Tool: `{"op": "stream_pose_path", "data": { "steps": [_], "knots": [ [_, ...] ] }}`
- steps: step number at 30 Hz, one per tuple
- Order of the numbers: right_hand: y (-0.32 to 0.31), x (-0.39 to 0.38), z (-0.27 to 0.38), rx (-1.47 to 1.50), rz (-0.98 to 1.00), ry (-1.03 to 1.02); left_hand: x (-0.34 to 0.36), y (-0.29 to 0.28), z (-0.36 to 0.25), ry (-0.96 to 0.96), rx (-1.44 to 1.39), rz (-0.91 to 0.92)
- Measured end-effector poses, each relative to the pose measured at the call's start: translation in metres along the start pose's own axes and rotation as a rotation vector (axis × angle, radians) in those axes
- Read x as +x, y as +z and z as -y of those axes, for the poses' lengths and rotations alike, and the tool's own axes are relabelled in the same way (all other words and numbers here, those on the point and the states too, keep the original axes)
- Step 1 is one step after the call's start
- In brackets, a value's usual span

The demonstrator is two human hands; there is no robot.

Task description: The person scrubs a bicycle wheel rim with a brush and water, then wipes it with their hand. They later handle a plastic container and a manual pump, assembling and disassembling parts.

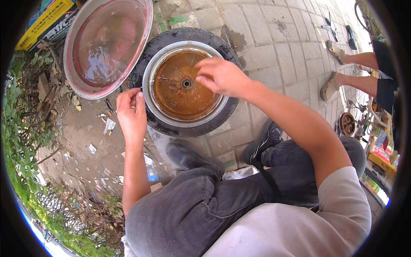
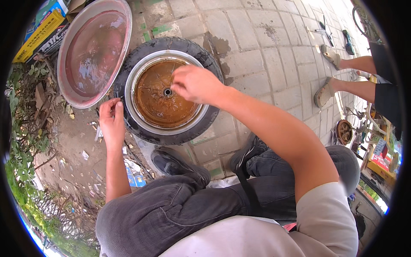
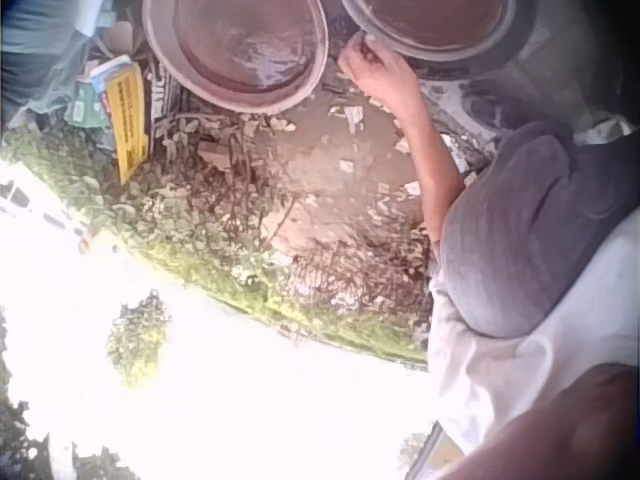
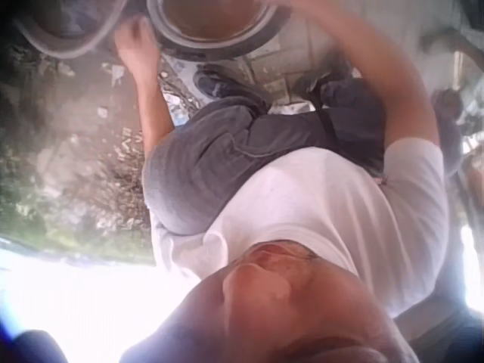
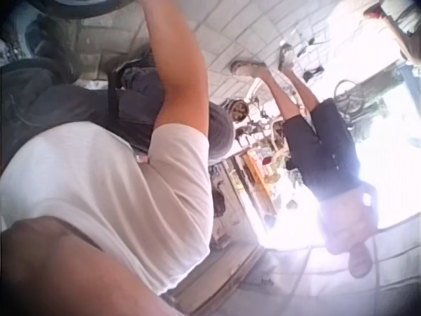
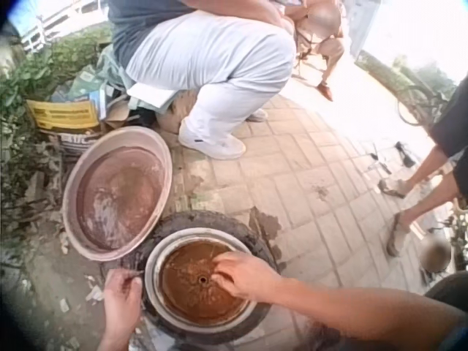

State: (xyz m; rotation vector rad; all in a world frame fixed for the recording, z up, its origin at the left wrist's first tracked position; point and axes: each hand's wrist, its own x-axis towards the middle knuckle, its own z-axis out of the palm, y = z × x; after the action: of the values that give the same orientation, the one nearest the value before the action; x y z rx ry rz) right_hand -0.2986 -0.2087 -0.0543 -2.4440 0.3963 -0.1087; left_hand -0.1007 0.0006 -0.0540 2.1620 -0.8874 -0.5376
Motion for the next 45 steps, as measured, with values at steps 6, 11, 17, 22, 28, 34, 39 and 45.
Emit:
{"op": "stream_pose_path", "data": {
  "steps": [6, 11, 17, 22, 28, 34, 39, 45],
  "knots": [
    [0.003, 0.002, -0.079, 0.342, -0.148, 0.756, -0.067, 0.017, 0.066, -0.740, -0.622, -0.132],
    [0.013, -0.006, -0.092, 0.705, -0.175, 0.718, -0.071, 0.023, 0.053, -0.784, -0.755, -0.006],
    [-0.027, -0.028, -0.090, 0.653, -0.087, 0.780, -0.100, 0.020, 0.028, -0.829, -0.782, 0.153],
    [-0.103, -0.041, -0.058, 0.388, -0.018, 0.738, -0.119, 0.023, 0.006, -0.873, -0.973, 0.346],
    [-0.194, 0.028, 0.067, 0.387, 0.205, 0.684, -0.116, -0.024, -0.008, -0.908, -1.202, 0.362],
    [-0.163, 0.288, 0.247, 0.523, 0.371, 0.501, -0.028, -0.221, 0.069, -0.611, -1.578, -0.051],
    [-0.100, 0.375, 0.311, 0.430, 0.409, 0.418, -0.016, -0.302, 0.136, -0.607, -1.448, -0.147],
    [-0.020, 0.318, 0.258, 0.678, 0.447, 0.465, -0.068, -0.270, 0.173, -0.736, -1.306, -0.384]
  ]
}}
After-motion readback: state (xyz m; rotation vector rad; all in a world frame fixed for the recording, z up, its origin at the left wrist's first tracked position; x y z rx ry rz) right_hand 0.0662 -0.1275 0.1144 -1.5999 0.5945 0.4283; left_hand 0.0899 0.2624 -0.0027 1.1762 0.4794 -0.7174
